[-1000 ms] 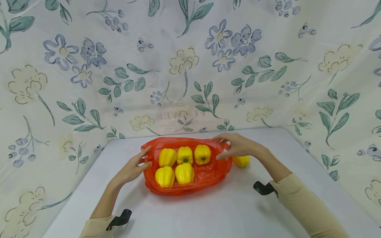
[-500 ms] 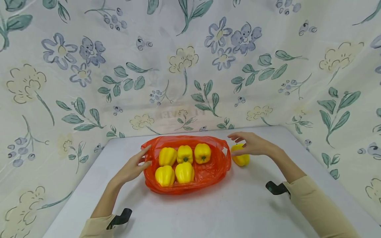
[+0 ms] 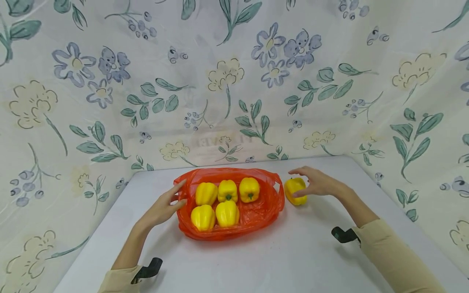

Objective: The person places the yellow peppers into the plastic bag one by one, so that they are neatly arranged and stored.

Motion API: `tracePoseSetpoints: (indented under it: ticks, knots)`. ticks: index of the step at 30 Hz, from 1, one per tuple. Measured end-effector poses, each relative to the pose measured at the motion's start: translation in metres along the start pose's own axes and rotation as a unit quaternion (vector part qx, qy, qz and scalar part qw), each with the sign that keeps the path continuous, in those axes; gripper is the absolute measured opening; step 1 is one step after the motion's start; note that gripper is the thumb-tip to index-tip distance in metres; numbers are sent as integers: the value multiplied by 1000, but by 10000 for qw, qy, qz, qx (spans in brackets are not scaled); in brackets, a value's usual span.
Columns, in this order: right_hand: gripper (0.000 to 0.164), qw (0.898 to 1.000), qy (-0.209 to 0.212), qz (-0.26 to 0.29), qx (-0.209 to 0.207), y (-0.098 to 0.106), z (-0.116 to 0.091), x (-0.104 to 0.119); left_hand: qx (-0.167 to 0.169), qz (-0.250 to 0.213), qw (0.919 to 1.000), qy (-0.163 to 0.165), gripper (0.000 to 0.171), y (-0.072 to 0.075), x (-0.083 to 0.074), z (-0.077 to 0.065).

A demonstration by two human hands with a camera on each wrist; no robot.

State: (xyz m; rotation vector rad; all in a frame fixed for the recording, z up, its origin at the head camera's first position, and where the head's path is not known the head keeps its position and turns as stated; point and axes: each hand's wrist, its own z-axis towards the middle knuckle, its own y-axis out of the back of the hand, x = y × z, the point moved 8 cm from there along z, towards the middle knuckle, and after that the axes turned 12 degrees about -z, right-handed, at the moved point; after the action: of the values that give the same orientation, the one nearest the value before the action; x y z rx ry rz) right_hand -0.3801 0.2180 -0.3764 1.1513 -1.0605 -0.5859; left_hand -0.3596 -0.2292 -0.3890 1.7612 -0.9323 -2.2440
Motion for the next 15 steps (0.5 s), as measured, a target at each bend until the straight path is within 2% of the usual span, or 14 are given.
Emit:
tracePoseSetpoints:
  ticks: [8, 15]
  knots:
    - [81, 9993, -237, 18, 274, -22, 2, -20, -8, 9, 10000, 0, 68, 0, 1, 1]
    - [85, 9991, -169, 232, 298, -27, -1, -21, -23, -94, 9999, 52, 65, -4, -41, -14]
